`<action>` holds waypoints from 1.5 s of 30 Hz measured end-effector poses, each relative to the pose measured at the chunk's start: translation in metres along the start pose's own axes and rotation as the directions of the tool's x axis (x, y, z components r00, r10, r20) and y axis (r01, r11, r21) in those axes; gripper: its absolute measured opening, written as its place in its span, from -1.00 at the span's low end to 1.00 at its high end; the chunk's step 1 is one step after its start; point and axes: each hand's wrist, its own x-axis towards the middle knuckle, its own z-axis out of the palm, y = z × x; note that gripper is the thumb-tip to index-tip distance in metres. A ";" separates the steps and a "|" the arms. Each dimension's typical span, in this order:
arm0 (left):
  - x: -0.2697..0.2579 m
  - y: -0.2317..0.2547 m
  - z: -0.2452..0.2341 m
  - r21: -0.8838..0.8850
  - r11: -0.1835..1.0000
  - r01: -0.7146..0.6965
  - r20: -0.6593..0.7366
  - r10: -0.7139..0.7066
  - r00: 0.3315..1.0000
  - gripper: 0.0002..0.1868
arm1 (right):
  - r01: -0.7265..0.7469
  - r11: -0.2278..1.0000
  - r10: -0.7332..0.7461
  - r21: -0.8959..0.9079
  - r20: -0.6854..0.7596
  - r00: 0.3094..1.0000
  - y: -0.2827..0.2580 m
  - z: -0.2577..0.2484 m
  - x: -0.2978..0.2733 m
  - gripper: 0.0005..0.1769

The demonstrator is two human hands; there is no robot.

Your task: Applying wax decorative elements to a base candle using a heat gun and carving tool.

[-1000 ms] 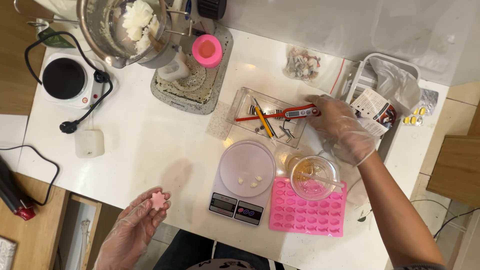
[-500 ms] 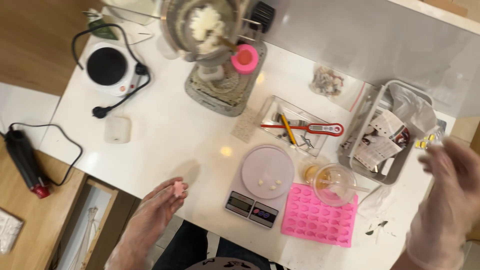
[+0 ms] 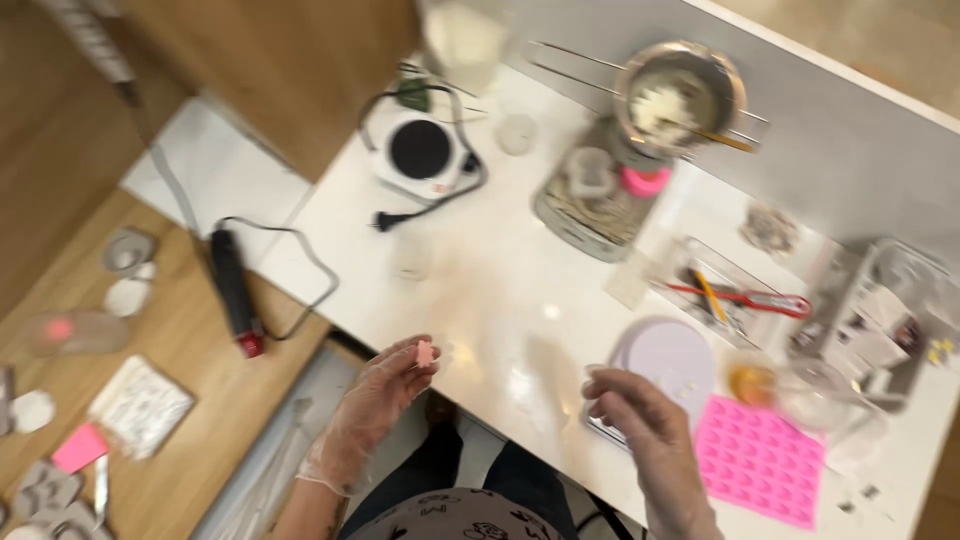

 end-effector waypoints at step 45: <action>-0.194 -0.033 -0.146 -0.199 0.710 -0.676 -0.742 0.341 0.577 -0.51 | 0.234 0.165 -0.264 -0.958 0.186 0.947 -0.076 0.216 0.475 -0.16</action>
